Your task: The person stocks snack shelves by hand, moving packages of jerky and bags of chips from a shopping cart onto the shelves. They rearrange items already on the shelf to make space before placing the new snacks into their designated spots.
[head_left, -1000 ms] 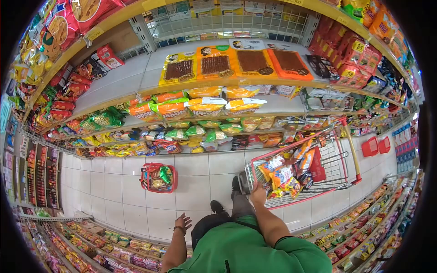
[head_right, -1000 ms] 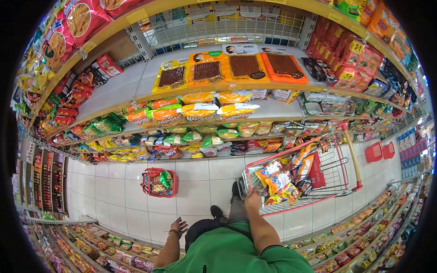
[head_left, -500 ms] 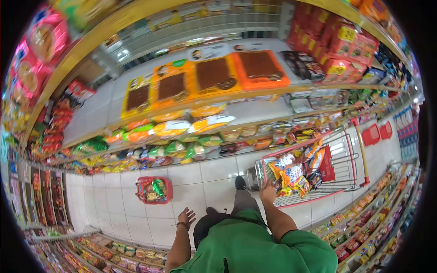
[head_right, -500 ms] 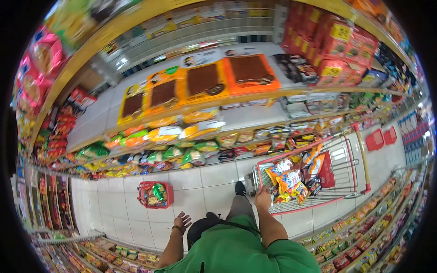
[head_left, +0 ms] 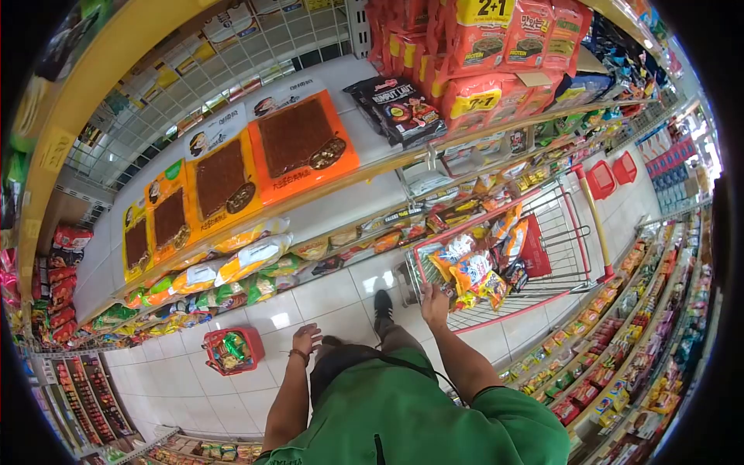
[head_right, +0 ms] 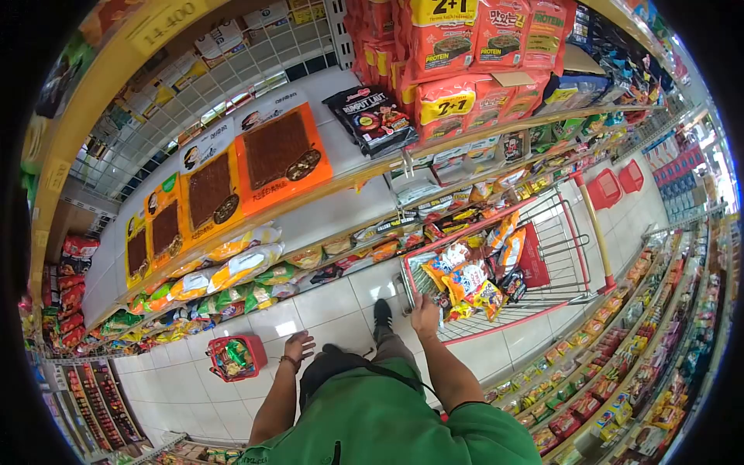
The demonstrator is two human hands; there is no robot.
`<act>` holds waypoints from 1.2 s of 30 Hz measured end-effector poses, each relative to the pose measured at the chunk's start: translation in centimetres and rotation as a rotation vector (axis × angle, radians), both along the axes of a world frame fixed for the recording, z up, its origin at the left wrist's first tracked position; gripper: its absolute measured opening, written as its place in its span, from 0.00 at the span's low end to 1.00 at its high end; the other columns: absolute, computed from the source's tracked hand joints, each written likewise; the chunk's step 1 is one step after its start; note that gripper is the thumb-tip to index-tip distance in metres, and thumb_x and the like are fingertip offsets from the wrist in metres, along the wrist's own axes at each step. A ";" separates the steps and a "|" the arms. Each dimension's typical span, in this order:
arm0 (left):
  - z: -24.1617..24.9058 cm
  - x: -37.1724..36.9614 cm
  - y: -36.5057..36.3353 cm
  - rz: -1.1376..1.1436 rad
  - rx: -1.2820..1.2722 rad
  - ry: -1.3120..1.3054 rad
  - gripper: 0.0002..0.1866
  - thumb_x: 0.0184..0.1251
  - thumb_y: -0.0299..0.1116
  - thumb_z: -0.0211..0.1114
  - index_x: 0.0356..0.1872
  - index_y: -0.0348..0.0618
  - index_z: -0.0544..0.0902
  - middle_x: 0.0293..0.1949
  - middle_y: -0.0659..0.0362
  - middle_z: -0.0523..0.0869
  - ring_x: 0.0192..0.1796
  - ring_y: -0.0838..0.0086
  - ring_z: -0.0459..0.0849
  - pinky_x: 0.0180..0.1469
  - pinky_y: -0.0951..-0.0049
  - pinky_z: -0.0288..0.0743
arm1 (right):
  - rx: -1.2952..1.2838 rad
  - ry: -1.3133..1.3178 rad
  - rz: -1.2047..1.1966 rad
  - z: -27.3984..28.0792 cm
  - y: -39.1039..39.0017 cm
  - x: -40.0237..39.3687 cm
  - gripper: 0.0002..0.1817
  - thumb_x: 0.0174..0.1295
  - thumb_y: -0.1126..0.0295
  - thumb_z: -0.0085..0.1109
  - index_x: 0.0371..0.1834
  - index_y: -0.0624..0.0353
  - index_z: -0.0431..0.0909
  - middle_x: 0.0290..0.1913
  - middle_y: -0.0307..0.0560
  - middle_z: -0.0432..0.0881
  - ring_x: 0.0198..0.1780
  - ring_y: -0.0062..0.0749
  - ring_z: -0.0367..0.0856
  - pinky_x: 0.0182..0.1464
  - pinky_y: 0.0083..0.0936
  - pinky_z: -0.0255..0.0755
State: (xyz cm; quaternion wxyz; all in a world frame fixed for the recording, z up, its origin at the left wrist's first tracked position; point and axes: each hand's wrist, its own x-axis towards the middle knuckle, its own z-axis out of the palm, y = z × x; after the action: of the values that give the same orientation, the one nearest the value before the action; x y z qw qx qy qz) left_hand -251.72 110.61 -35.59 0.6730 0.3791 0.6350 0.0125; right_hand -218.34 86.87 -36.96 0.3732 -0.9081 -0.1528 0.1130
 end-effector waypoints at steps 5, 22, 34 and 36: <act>-2.1 0.7 0.7 0.082 -0.058 -0.020 0.28 0.75 0.47 0.58 0.69 0.43 0.70 0.60 0.51 0.82 0.58 0.59 0.84 0.56 0.51 0.78 | 0.015 0.124 -0.350 -1.6 -0.7 3.6 0.21 0.68 0.54 0.57 0.46 0.66 0.79 0.40 0.65 0.84 0.46 0.60 0.85 0.51 0.49 0.74; 8.4 7.8 3.0 -0.045 0.283 -0.147 0.20 0.70 0.38 0.67 0.58 0.42 0.80 0.48 0.56 0.89 0.48 0.71 0.88 0.45 0.69 0.80 | -0.157 0.096 -0.715 -8.2 -9.0 16.3 0.23 0.61 0.58 0.66 0.38 0.75 0.83 0.35 0.66 0.87 0.34 0.57 0.86 0.38 0.45 0.78; 19.2 23.4 -0.7 -0.721 0.809 -0.518 0.42 0.50 0.39 0.84 0.68 0.43 0.73 0.64 0.52 0.80 0.65 0.65 0.80 0.65 0.64 0.74 | 0.513 0.265 0.090 21.8 -2.4 9.3 0.05 0.56 0.75 0.61 0.28 0.67 0.83 0.24 0.37 0.80 0.24 0.18 0.72 0.27 0.21 0.64; 21.4 24.6 -1.2 -0.803 0.978 -0.658 0.49 0.42 0.39 0.87 0.69 0.42 0.71 0.67 0.50 0.76 0.70 0.62 0.75 0.72 0.62 0.68 | 0.528 0.394 0.212 23.1 -1.9 9.2 0.05 0.56 0.75 0.62 0.28 0.67 0.83 0.24 0.37 0.80 0.24 0.18 0.72 0.26 0.21 0.63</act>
State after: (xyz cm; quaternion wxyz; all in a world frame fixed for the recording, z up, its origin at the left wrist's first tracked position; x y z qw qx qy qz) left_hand -227.07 109.37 -14.16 0.5352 0.8188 0.1318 0.1607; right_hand -209.17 85.01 -13.82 0.6037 -0.7201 -0.1955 0.2808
